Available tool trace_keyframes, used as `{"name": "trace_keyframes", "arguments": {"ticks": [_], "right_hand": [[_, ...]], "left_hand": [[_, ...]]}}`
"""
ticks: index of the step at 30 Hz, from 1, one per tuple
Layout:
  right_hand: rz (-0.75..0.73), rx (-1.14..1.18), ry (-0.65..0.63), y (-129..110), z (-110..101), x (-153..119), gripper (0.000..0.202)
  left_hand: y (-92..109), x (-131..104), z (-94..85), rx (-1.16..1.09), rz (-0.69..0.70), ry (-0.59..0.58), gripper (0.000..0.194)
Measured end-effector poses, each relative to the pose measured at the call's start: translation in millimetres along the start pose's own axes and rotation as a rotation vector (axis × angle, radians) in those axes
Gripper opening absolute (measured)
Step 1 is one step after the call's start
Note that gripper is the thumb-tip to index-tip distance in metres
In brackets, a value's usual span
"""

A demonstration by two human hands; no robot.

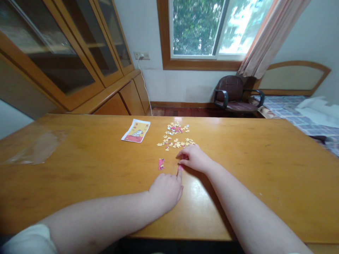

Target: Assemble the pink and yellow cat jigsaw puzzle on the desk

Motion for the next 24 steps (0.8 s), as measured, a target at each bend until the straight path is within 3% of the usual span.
{"name": "trace_keyframes", "arguments": {"ticks": [5, 18, 24], "right_hand": [[0.078, 0.007, 0.102, 7.7, -15.4, -5.9, 0.018], [0.185, -0.109, -0.111, 13.3, -3.7, -7.5, 0.015], [0.197, -0.094, -0.114, 10.2, 1.3, -5.4, 0.018]], "left_hand": [[-3.0, 1.9, -1.9, 0.001, 0.011, 0.025, 0.056], [-4.4, 2.3, -3.5, 0.0, 0.002, 0.029, 0.051], [-3.9, 2.2, -1.1, 0.016, 0.011, 0.046, 0.052]]}}
Point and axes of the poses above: each hand's wrist, its own x-axis towards the middle knuckle, its own z-axis out of the palm, y = z × x, the point moved 4 cm from there along x, towards the middle knuckle, and after that the axes turned 13 degrees about -y, right-handed, at the moved point
